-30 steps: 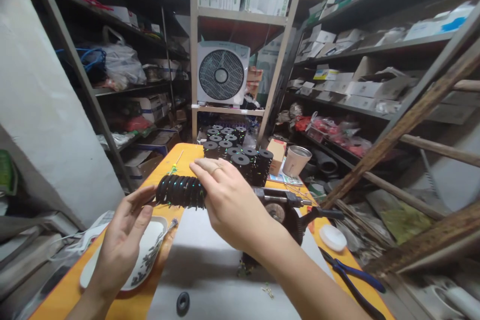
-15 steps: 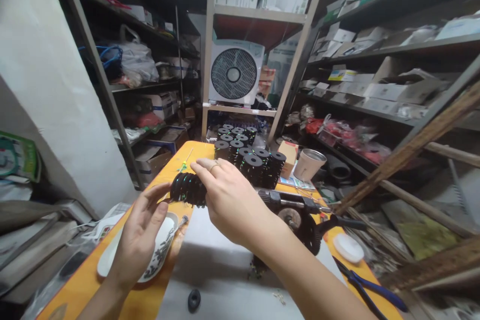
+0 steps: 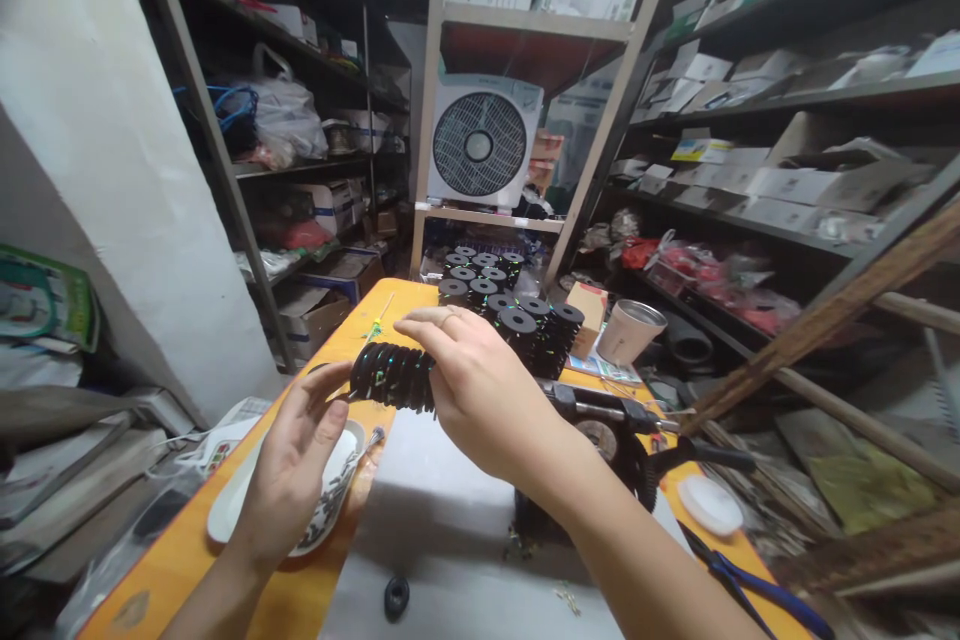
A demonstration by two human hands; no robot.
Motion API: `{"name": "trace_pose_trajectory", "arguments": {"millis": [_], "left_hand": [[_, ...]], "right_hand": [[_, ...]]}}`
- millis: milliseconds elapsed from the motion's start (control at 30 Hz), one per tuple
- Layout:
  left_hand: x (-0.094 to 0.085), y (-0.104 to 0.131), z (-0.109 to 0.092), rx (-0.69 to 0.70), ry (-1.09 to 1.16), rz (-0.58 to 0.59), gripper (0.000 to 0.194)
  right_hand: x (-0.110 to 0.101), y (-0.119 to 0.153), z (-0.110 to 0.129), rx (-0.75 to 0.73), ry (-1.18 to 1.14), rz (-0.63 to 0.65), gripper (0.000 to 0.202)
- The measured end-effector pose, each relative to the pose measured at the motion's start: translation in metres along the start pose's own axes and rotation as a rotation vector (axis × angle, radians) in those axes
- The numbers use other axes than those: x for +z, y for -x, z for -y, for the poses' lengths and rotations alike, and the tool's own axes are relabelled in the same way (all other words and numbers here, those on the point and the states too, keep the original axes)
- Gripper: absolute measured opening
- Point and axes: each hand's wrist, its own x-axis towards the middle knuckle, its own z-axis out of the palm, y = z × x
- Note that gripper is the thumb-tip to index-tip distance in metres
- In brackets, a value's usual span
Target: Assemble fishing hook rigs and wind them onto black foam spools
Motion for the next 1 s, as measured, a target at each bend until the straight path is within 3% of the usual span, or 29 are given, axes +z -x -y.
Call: {"name": "trace_pose_trajectory", "arguments": {"millis": [600, 833, 1000], "left_hand": [[-0.003, 0.003, 0.003, 0.007, 0.015, 0.027, 0.030], [-0.005, 0.001, 0.002, 0.002, 0.001, 0.032, 0.027], [0.000, 0.003, -0.003, 0.010, -0.013, -0.016, 0.029]], "right_hand": [[0.012, -0.010, 0.010, -0.038, -0.018, 0.128, 0.055], [-0.013, -0.001, 0.007, 0.014, 0.018, -0.052, 0.054], [-0.043, 0.024, -0.002, 0.080, 0.103, -0.146, 0.051]]}}
